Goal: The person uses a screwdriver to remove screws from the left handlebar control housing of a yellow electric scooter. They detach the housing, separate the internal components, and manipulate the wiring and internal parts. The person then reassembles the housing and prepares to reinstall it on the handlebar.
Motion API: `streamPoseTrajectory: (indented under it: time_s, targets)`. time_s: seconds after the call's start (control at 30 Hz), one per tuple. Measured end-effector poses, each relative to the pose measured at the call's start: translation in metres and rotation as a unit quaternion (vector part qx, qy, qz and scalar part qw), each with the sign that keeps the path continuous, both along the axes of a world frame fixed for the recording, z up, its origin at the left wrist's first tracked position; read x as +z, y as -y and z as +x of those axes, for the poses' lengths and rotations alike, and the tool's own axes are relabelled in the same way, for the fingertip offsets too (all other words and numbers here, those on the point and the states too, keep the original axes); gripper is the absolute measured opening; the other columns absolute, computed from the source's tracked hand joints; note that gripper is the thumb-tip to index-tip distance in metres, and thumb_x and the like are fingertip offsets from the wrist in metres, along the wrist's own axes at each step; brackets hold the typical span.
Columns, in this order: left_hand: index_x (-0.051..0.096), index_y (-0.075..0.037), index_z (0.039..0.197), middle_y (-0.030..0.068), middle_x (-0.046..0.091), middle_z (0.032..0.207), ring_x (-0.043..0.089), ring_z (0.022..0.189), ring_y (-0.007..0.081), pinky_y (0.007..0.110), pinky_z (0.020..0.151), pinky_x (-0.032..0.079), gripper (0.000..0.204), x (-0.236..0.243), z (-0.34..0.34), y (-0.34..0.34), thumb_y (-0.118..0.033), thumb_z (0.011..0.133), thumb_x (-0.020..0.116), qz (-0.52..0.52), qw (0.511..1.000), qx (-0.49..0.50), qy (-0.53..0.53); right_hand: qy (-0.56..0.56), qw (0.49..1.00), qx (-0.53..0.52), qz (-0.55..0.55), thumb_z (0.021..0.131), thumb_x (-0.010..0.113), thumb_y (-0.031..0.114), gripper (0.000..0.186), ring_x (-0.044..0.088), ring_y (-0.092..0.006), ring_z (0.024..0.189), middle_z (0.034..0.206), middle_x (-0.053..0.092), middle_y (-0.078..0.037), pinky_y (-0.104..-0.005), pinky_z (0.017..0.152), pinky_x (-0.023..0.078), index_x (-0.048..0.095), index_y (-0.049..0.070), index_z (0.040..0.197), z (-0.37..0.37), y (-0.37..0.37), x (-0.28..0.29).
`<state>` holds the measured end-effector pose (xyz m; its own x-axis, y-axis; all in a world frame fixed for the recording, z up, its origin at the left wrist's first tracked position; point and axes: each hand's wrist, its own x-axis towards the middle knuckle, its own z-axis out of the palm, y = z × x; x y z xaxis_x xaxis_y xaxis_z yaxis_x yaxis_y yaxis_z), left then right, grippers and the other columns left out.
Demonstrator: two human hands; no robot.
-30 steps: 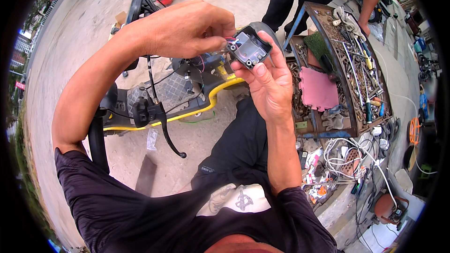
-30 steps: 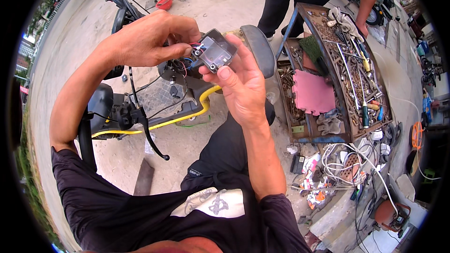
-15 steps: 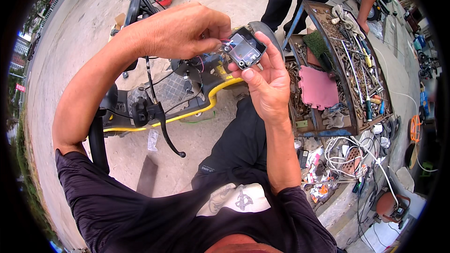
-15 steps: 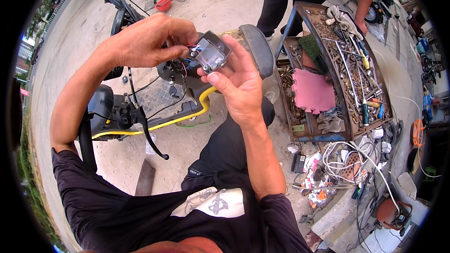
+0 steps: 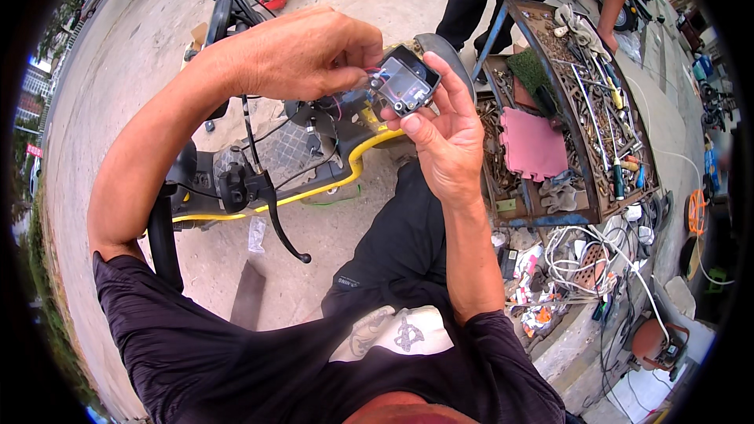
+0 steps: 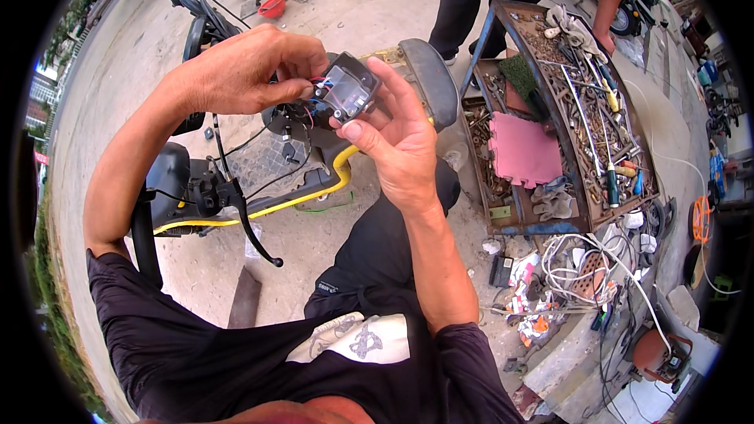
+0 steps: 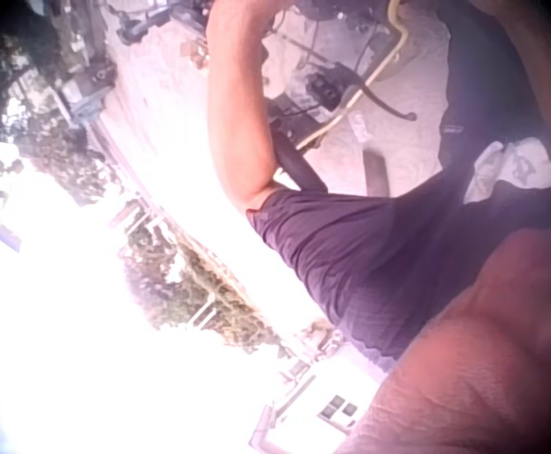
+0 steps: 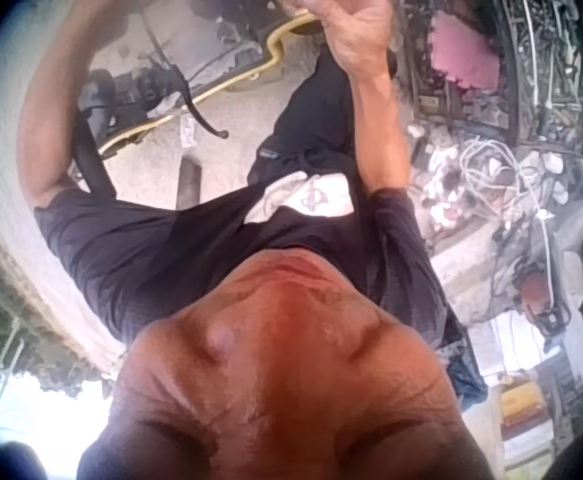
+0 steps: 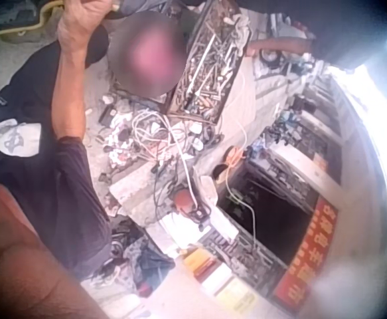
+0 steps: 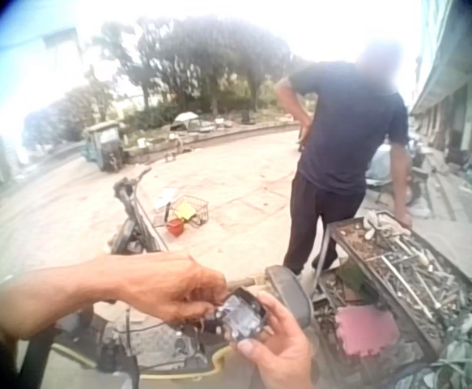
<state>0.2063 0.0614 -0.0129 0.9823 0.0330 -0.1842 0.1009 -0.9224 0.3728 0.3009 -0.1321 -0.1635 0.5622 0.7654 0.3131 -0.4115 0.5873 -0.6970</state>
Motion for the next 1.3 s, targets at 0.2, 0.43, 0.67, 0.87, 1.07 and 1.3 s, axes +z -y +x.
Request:
streamPoseTrajectory:
  time_s: [0.2,0.43,0.67,0.87,1.07,1.3]
  targets:
    - [0.065,0.0,0.112,0.0142,0.073,0.083,0.074,0.08,0.0298,0.04,0.076,0.057,0.021,0.003,0.002,0.003,-0.01,0.094,0.07,0.024,0.999,-0.025,-0.028,0.022,0.999,-0.045,-0.013,0.091,0.081,0.0,0.073,0.068,-0.022,0.119,0.137,0.059,-0.013,-0.0356,0.098,0.062,0.046,0.0,0.155,-0.003,-0.004,0.002]
    - [0.065,0.0,0.121,0.0176,0.075,0.091,0.074,0.084,0.0325,0.042,0.079,0.057,0.03,0.002,0.001,0.003,-0.01,0.092,0.068,0.022,0.998,-0.011,-0.052,0.04,0.996,-0.075,-0.028,0.09,0.081,-0.005,0.068,0.068,-0.0194,0.114,0.127,0.063,-0.009,-0.0316,0.099,0.059,0.048,0.0,0.15,-0.013,-0.011,0.016]
    - [0.059,0.002,0.135,0.0207,0.076,0.101,0.075,0.095,0.0353,0.044,0.088,0.059,0.045,0.001,-0.001,0.001,-0.007,0.091,0.067,-0.053,0.998,-0.022,0.0,0.07,0.991,-0.109,-0.023,0.091,0.08,-0.005,0.064,0.067,-0.0201,0.116,0.137,0.049,-0.009,-0.0317,0.093,0.061,0.049,-0.001,0.147,-0.013,-0.019,0.021]
    - [0.046,0.001,0.149,0.0242,0.074,0.113,0.074,0.108,0.0366,0.045,0.097,0.059,0.064,0.0,-0.003,0.0,-0.009,0.091,0.07,-0.08,0.996,-0.036,0.014,0.182,0.968,-0.159,-0.061,0.087,0.081,-0.001,0.065,0.063,-0.0184,0.116,0.14,0.045,-0.009,-0.0285,0.082,0.059,0.054,0.003,0.146,-0.01,-0.021,0.024]
    - [0.033,-0.01,0.162,0.0259,0.061,0.144,0.07,0.119,0.0342,0.046,0.108,0.055,0.086,0.006,-0.002,0.0,-0.016,0.088,0.077,-0.156,0.987,-0.034,0.016,0.254,0.94,-0.188,-0.128,0.084,0.081,0.001,0.067,0.063,-0.016,0.113,0.139,0.055,-0.012,-0.0276,0.079,0.056,0.056,0.005,0.145,-0.006,-0.018,0.033]
    - [0.036,-0.008,0.158,0.0218,0.055,0.149,0.063,0.13,0.0288,0.043,0.113,0.049,0.077,0.009,-0.005,-0.004,-0.024,0.095,0.077,-0.26,0.965,-0.006,-0.016,0.237,0.938,-0.215,-0.133,0.078,0.084,0.004,0.069,0.066,-0.019,0.108,0.137,0.061,-0.01,-0.0322,0.082,0.054,0.057,0.006,0.141,-0.005,-0.023,0.031]
